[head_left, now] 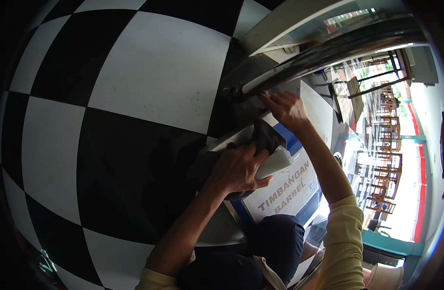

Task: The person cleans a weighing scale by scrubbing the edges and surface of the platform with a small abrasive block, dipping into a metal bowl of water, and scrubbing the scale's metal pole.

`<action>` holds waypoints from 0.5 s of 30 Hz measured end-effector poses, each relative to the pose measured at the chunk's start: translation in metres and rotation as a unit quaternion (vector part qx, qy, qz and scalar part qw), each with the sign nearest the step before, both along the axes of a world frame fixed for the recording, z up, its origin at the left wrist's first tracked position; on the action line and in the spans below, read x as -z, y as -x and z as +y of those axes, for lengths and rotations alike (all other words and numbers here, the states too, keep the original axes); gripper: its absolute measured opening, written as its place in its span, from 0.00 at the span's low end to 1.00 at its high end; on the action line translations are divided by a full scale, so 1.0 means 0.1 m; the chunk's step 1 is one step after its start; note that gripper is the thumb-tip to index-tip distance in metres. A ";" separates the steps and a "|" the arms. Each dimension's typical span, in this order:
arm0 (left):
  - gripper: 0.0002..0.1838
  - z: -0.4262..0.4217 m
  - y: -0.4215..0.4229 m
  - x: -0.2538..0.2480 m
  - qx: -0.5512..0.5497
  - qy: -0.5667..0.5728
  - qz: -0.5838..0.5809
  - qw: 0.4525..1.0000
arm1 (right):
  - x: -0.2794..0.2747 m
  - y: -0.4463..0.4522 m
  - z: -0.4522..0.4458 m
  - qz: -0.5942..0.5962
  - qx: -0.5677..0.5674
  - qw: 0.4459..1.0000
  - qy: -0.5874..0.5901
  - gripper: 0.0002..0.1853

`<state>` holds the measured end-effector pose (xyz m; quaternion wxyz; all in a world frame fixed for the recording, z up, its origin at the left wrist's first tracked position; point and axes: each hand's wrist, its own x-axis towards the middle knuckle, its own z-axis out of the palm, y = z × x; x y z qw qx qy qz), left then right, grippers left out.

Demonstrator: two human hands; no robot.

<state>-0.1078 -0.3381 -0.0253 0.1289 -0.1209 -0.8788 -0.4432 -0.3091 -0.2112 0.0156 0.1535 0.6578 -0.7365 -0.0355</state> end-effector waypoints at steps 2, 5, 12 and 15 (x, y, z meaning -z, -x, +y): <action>0.26 0.01 0.00 0.01 -0.002 0.000 0.007 1.000 | -0.03 -0.02 0.01 -0.008 -0.014 1.000 0.016 0.20; 0.26 0.01 0.01 -0.01 -0.001 0.006 0.010 1.000 | -0.03 -0.11 0.00 -0.017 -0.022 0.998 0.048 0.20; 0.26 0.03 0.03 -0.03 -0.001 0.035 0.000 0.999 | 0.28 0.03 -0.13 -0.020 -0.058 0.994 0.092 0.20; 0.26 0.03 0.04 -0.04 -0.004 0.046 0.004 0.999 | 0.43 0.07 -0.09 -0.037 -0.065 0.993 0.095 0.20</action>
